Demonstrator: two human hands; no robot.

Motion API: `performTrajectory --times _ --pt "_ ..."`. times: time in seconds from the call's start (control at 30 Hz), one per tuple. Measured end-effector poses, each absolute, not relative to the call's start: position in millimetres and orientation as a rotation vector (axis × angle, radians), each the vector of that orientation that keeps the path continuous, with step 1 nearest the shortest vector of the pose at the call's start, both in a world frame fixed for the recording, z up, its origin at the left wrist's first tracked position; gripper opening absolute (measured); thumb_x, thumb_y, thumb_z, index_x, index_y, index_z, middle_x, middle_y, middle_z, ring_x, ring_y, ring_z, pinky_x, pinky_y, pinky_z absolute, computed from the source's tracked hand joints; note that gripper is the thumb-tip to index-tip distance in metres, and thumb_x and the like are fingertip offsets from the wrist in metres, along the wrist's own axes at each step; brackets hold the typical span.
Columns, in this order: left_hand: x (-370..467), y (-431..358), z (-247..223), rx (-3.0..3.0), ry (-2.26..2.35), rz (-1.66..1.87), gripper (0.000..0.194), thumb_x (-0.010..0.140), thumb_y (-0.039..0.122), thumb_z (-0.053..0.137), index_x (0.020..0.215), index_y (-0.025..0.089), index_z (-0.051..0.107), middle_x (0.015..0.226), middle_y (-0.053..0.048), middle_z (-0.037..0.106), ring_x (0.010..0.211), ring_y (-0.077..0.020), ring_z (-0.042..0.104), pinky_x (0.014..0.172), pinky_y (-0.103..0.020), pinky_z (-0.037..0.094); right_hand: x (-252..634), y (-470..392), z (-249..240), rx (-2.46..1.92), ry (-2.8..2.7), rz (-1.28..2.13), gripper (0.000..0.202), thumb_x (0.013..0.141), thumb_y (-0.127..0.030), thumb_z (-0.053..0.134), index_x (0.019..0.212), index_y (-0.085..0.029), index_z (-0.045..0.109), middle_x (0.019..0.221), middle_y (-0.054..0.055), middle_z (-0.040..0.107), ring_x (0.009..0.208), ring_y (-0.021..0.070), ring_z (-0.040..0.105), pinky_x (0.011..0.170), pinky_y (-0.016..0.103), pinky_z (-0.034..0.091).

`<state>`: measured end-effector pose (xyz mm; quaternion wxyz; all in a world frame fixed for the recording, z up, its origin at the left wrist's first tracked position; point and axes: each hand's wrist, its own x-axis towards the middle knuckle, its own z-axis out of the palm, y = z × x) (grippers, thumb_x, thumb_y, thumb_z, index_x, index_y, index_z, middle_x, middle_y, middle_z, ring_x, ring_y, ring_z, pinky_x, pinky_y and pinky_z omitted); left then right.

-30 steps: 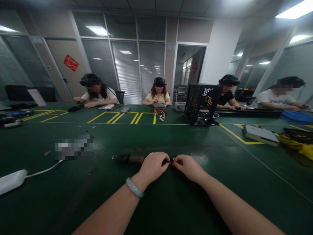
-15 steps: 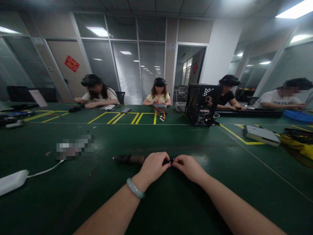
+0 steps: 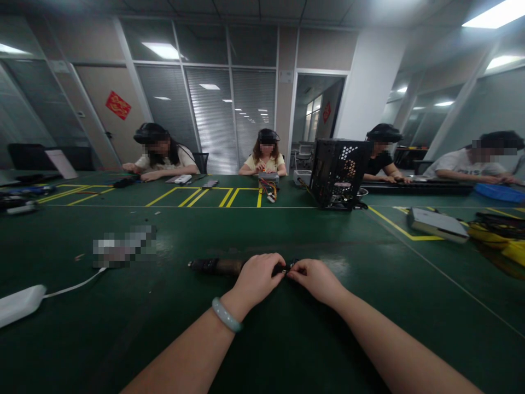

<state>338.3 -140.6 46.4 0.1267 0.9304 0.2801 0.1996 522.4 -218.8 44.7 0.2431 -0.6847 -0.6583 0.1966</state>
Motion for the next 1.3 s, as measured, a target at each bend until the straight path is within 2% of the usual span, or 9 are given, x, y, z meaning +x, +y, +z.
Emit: performTrajectory --times 0.4,0.63,0.83,1.3 --pt "338.2 -140.1 45.8 2.749 0.736 0.609 0.009 0.086 0.023 0.061 0.095 0.024 0.065 0.104 0.0 0.067 0.1 -0.0194 0.061 0.093 -0.036 0.044 522.9 -218.0 42.6 -1.868 -1.817 0.481 0.02 0.088 -0.035 0.058 0.085 -0.024 0.075 0.084 0.0 0.072 0.076 0.0165 0.062 0.066 0.025 0.039" --pt "339.1 -139.7 43.6 2.775 0.755 0.683 0.015 0.086 0.025 0.062 0.101 0.024 0.06 0.103 0.001 0.067 0.099 -0.0189 0.061 0.109 -0.046 0.032 522.0 -219.2 44.1 -1.887 -1.822 0.464 0.021 0.089 -0.037 0.058 0.086 -0.026 0.075 0.088 -0.001 0.071 0.078 0.0163 0.062 0.066 0.025 0.039" --pt "338.2 -140.4 44.6 2.788 0.729 0.669 0.006 0.086 0.024 0.062 0.092 0.023 0.062 0.101 0.001 0.067 0.098 -0.0182 0.061 0.111 -0.047 0.029 521.8 -219.8 45.9 -1.888 -1.815 0.465 0.02 0.088 -0.036 0.058 0.086 -0.025 0.074 0.09 -0.001 0.071 0.08 0.0164 0.062 0.068 0.025 0.04" --pt "339.4 -145.5 47.4 2.774 0.73 0.613 0.017 0.087 0.017 0.055 0.099 0.026 0.063 0.106 0.002 0.067 0.1 -0.0177 0.06 0.11 -0.045 0.03 522.1 -218.7 44.4 -1.9 -1.854 0.407 0.021 0.089 -0.036 0.057 0.087 -0.025 0.075 0.088 0.0 0.071 0.078 0.0168 0.062 0.066 0.025 0.039"
